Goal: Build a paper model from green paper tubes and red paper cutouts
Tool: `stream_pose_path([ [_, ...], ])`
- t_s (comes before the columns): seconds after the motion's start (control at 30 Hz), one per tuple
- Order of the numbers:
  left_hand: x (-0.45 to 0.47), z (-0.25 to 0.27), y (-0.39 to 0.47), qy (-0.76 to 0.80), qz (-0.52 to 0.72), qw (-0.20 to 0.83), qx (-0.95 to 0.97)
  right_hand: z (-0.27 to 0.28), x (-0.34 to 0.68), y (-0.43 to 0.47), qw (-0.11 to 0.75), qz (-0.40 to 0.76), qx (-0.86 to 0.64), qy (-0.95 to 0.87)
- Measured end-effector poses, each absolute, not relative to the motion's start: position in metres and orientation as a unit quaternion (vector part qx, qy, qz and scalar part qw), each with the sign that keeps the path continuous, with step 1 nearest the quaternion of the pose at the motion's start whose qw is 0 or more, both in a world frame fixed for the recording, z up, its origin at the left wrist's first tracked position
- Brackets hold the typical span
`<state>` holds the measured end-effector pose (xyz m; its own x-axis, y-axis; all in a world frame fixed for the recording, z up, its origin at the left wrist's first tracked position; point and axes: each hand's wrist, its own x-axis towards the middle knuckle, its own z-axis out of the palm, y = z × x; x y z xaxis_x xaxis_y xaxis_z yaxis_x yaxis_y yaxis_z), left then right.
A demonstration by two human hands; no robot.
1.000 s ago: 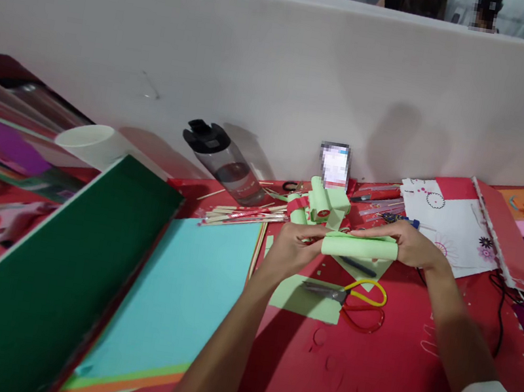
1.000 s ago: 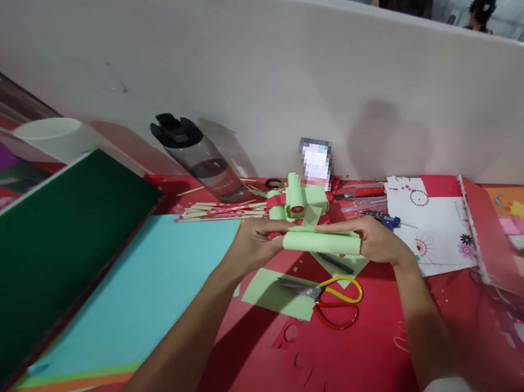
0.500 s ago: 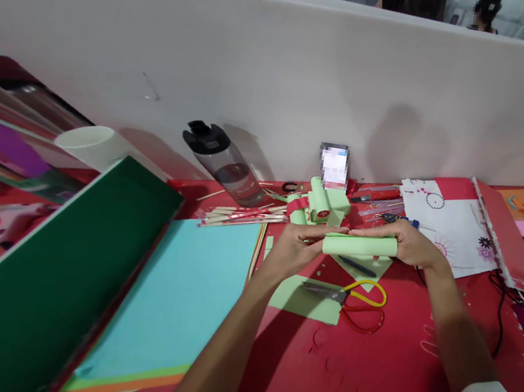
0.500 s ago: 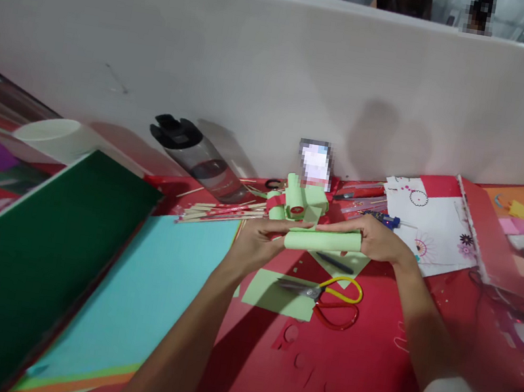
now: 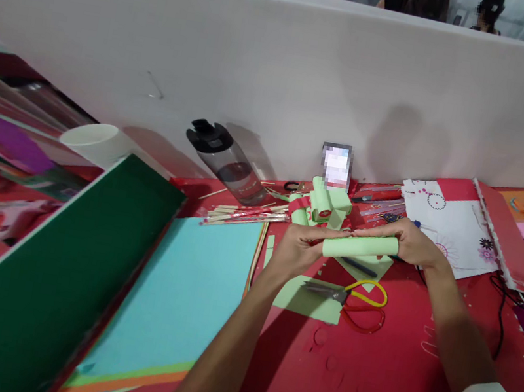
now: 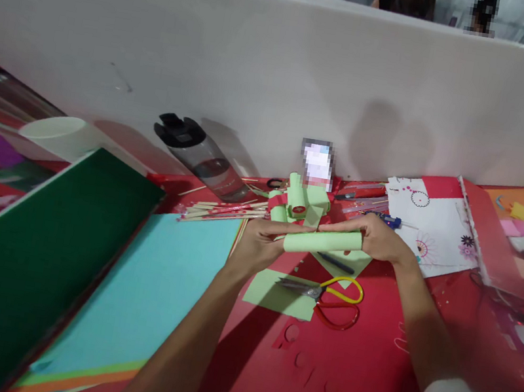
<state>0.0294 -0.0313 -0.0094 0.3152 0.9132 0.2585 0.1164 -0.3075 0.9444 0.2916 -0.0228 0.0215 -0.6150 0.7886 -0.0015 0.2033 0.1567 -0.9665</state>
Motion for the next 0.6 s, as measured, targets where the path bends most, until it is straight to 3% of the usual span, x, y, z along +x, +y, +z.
stream_pose_path([
  [0.37, 0.0272, -0.0106, -0.0303, 0.384, 0.478, 0.416, 0.672, 0.0271, 0.2985, -0.0265, 0.358, 0.473, -0.415, -0.69],
  [0.6, 0.0283, -0.0148, -0.0291, 0.343, 0.438, 0.444, 0.702, 0.0293, 0.2939, -0.0275, 0.34, 0.469, -0.409, -0.705],
])
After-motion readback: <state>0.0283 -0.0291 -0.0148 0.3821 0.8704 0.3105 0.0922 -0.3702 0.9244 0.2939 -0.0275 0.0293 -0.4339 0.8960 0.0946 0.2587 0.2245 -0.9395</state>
